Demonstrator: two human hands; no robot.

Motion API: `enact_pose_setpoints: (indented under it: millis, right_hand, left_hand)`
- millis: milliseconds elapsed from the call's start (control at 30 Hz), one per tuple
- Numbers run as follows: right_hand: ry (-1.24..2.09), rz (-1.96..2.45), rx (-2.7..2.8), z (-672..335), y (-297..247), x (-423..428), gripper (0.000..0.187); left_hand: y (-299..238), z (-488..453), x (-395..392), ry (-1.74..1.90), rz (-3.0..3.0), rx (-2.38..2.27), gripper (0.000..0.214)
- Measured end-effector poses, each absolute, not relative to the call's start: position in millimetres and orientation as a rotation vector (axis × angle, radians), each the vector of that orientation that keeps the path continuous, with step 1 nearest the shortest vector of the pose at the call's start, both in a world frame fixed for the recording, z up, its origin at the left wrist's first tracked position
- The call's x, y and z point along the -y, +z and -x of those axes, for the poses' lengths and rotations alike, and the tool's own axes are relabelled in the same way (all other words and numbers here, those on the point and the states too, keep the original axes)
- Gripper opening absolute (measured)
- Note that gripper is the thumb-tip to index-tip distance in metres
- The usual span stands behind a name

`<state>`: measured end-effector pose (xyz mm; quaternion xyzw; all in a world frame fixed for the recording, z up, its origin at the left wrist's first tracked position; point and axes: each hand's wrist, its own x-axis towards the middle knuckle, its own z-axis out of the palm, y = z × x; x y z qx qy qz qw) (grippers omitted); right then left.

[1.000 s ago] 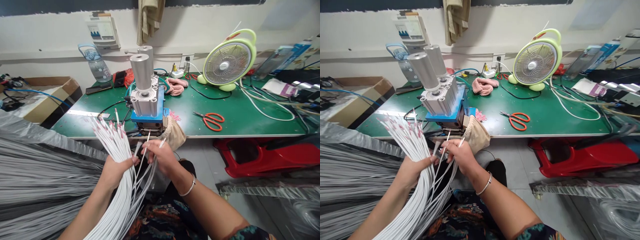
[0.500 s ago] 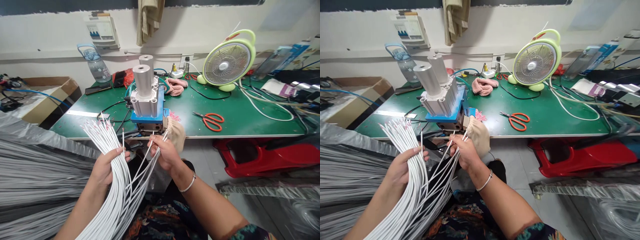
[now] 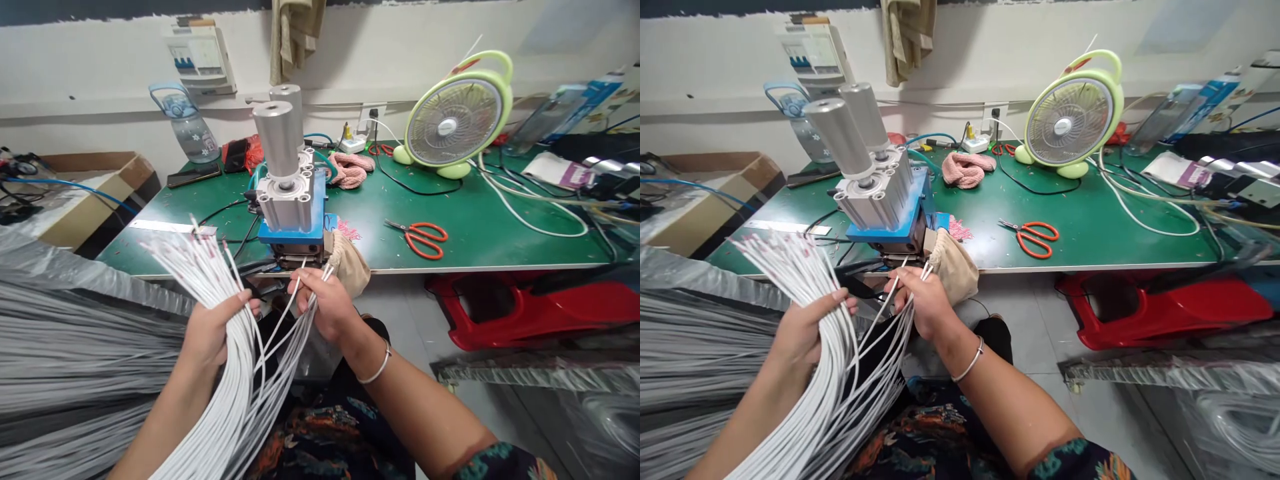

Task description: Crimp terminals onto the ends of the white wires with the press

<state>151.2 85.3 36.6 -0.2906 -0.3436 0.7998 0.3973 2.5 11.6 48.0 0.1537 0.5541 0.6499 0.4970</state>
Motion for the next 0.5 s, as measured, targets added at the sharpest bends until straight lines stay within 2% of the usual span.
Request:
enact_pose_setpoints:
  millis: [300, 500]
  right_hand:
    - [2.113, 0.694, 0.661, -146, 46, -92, 0.016]
    - [2.091, 0.592, 0.868, -154, 32, -91, 0.020]
  left_hand:
    - [63, 2, -15, 1.658, -0.329, -1.377, 0.010]
    - [53, 4, -12, 1.593, -0.258, -1.326, 0.015]
